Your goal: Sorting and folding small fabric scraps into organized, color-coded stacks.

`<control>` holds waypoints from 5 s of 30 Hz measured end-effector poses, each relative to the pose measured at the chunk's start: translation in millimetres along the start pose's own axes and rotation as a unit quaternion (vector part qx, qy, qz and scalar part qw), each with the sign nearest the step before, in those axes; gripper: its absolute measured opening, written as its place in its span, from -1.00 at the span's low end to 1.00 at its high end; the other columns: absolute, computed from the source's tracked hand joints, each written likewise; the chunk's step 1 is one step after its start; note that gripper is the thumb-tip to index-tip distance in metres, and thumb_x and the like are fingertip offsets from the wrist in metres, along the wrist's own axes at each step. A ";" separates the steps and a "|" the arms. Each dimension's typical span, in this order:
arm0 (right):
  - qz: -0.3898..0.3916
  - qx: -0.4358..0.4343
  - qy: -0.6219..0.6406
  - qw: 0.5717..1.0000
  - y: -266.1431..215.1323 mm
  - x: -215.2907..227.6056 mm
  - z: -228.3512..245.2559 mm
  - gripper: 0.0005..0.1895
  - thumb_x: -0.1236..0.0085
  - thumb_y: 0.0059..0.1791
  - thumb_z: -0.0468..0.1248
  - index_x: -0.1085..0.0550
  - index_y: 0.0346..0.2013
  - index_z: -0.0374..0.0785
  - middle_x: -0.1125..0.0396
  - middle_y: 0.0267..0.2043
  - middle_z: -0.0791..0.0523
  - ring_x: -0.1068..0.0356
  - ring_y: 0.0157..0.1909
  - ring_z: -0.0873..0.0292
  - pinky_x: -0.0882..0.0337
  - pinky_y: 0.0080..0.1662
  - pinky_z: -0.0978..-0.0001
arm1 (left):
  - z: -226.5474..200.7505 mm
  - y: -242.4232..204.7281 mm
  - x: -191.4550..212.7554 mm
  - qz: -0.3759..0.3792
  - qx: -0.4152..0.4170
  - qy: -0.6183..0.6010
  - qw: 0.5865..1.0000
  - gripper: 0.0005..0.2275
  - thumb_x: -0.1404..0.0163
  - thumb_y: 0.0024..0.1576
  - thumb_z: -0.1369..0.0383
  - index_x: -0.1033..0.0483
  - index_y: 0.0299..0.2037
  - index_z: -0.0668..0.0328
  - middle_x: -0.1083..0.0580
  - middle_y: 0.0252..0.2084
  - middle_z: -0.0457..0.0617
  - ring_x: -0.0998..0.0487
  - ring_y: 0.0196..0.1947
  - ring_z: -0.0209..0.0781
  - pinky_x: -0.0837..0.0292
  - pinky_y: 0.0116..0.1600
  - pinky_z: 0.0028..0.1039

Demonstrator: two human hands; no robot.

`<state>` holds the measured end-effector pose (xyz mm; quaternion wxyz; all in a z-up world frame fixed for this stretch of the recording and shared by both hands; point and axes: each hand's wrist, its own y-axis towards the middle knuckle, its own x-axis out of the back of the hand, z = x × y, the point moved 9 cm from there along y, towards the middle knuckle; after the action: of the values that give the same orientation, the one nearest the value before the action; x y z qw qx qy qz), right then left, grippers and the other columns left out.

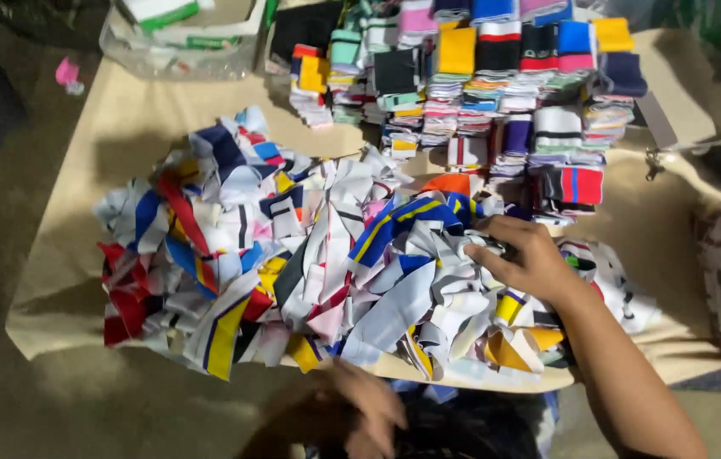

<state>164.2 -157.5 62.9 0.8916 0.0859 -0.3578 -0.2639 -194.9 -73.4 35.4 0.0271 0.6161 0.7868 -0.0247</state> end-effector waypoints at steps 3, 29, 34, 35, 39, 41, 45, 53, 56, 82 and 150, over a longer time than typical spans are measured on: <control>0.031 0.048 -0.050 0.997 9.0 -0.3 20.7 -0.69 -0.19 0.00 -0.14 -0.52 -0.29 -0.40 -0.43 -0.34 0.05 -0.47 -0.30 0.10 -0.41 -0.22 0.26 | -34.4 54.7 45.9 -0.014 0.002 0.000 1.000 -0.75 -0.23 0.14 0.35 -0.40 -0.50 0.13 -0.52 -0.52 -0.09 -0.50 -0.49 -0.28 -0.41 -0.31 -0.45; -0.105 0.017 -0.030 0.994 16.3 37.5 24.5 -0.85 -0.20 -0.02 -0.42 -0.60 -0.16 -0.34 -0.47 -0.39 -0.02 -0.46 -0.37 -0.10 -0.43 -0.19 0.15 | -129.7 146.7 39.7 0.026 -0.156 0.287 0.945 -0.76 -0.11 0.16 0.42 -0.61 0.01 0.30 -0.62 -0.05 0.20 -0.67 -0.02 0.18 -0.56 0.09 -0.15; -0.018 0.086 -0.058 0.994 39.6 19.1 69.7 -0.56 -0.28 -0.10 -0.32 -0.48 0.07 -0.35 -0.46 -0.17 -0.16 -0.46 -0.12 -0.33 -0.44 -0.06 -0.14 | -91.7 214.5 -11.4 0.111 -0.205 0.389 0.891 -0.49 -0.14 0.14 0.32 -0.32 0.31 0.22 -0.31 0.31 0.30 -0.39 0.27 0.36 -0.37 0.25 0.03; 0.022 0.099 -0.068 0.992 40.3 8.8 76.7 -0.36 -0.34 -0.12 -0.26 -0.39 0.22 -0.38 -0.43 -0.06 -0.25 -0.43 -0.03 -0.40 -0.43 0.00 -0.23 | -77.1 229.6 -21.1 0.122 -0.217 0.417 0.874 -0.38 -0.17 0.13 0.23 -0.23 0.41 0.11 -0.16 0.45 0.28 -0.29 0.36 0.37 -0.32 0.32 0.06; 0.020 -0.029 -0.009 0.999 30.9 -11.1 -3.9 -0.30 -0.32 -0.14 -0.27 -0.34 0.29 -0.24 -0.47 -0.29 -0.17 -0.46 -0.16 -0.39 -0.41 -0.10 -0.21 | -32.3 270.6 -30.0 0.168 -0.218 0.488 0.828 -0.14 -0.22 -0.03 -0.13 -0.17 0.47 -0.05 -0.19 0.45 0.27 0.06 0.55 0.34 0.14 0.53 0.01; -0.076 -0.066 0.012 0.995 31.1 12.1 -18.4 -0.65 -0.35 -0.13 -0.31 -0.60 -0.05 -0.08 -0.12 -0.72 0.19 -0.25 -0.62 0.20 -0.29 -0.39 0.40 | -29.8 277.3 -29.3 0.165 -0.240 0.408 0.865 -0.25 -0.17 0.04 -0.10 -0.24 0.43 -0.05 -0.46 0.19 0.28 -0.44 0.26 0.28 -0.26 0.36 -0.02; -0.109 -0.081 0.026 0.990 22.0 13.3 -36.5 -0.83 -0.29 -0.07 -0.30 -0.65 -0.18 -0.08 -0.27 -0.73 0.15 -0.19 -0.59 0.23 -0.29 -0.38 0.34 | -42.5 287.4 -15.9 0.130 -0.290 0.334 0.887 -0.66 -0.15 0.17 0.21 -0.55 0.13 0.06 -0.60 -0.08 0.15 -0.62 -0.02 0.15 -0.51 0.09 -0.17; 0.043 0.073 0.064 0.994 27.8 -4.2 35.1 -0.40 -0.44 -0.16 -0.24 -0.49 0.13 -0.38 -0.49 -0.09 -0.19 -0.50 -0.04 -0.30 -0.46 0.04 -0.14 | -47.1 301.0 35.7 0.032 -0.260 0.414 0.872 -0.75 -0.17 0.16 0.21 -0.62 0.01 0.01 -0.58 0.03 -0.05 -0.55 0.12 0.00 -0.41 0.20 -0.25; 0.036 0.092 0.034 0.995 20.5 -22.3 -2.0 -0.71 -0.28 -0.05 -0.32 -0.59 -0.04 -0.33 -0.49 -0.35 -0.03 -0.52 -0.29 -0.14 -0.50 -0.16 0.05 | -63.2 298.3 29.1 0.045 -0.236 0.389 0.889 -0.75 -0.13 0.21 0.21 -0.62 0.04 0.03 -0.60 -0.07 -0.01 -0.59 0.03 0.03 -0.47 0.11 -0.23; -0.058 0.095 -0.030 0.993 24.6 5.1 31.3 -0.79 -0.23 -0.01 -0.22 -0.60 -0.17 -0.28 -0.45 -0.31 -0.09 -0.44 -0.30 -0.24 -0.45 -0.18 0.00 | -17.8 312.8 16.8 0.052 -0.270 0.293 0.916 -0.80 0.02 0.30 0.32 -0.57 -0.36 0.14 -0.53 -0.49 0.05 -0.61 -0.35 0.08 -0.51 -0.19 -0.37; -0.204 -0.216 -0.061 0.953 -97.3 142.9 -48.3 -0.80 0.06 0.20 -0.42 -0.52 -0.23 -0.35 -0.45 -0.36 0.04 -0.44 -0.37 0.17 -0.41 -0.27 0.38 | -36.5 292.2 -1.3 0.007 -0.350 0.331 0.876 -0.91 -0.03 0.26 0.40 -0.57 -0.22 0.21 -0.51 -0.48 -0.11 -0.36 -0.67 -0.28 -0.22 -0.50 -0.48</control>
<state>243.8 -317.6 79.1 0.7923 -0.0537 -0.3208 -0.5162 88.6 -2.0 70.3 -0.0214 0.5443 0.7027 0.4577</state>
